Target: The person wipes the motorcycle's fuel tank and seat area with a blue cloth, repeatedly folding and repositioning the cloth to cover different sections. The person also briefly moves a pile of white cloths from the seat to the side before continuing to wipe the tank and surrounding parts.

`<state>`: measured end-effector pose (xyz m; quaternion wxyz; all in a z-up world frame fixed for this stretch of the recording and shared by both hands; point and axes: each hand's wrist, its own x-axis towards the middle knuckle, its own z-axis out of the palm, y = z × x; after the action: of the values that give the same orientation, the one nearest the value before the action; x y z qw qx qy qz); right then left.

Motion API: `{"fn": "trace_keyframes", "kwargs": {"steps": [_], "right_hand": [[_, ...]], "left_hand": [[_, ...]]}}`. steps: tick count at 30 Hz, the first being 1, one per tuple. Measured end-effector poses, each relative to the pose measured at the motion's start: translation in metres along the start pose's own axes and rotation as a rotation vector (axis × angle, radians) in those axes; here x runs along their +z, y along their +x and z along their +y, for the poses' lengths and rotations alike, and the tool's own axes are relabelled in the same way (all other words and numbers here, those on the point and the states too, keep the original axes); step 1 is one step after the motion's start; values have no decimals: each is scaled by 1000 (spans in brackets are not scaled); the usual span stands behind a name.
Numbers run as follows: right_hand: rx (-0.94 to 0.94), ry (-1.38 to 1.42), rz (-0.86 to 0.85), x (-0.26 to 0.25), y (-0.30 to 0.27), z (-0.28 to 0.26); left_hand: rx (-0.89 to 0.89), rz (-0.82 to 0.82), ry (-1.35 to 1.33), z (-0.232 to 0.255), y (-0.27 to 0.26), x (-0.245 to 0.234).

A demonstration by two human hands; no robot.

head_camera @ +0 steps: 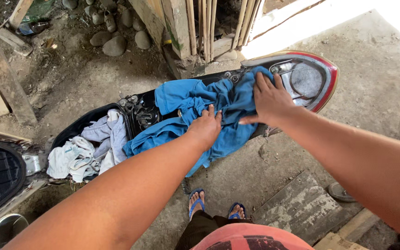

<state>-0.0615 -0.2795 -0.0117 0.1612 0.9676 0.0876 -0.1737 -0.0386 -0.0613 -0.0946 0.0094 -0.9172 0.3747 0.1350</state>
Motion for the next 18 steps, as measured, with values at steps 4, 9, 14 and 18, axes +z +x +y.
{"fn": "trace_keyframes", "kwargs": {"steps": [4, 9, 14, 18], "right_hand": [[25, 77, 87, 21, -19, -9], [8, 128, 115, 53, -91, -37], [92, 219, 37, 40, -67, -32], [106, 24, 59, 51, -65, -34]], "left_hand": [[1, -85, 63, 2, -1, -7], [-4, -45, 14, 2, -2, -3], [10, -57, 69, -2, -3, -3], [26, -96, 86, -1, 1, -9]]}}
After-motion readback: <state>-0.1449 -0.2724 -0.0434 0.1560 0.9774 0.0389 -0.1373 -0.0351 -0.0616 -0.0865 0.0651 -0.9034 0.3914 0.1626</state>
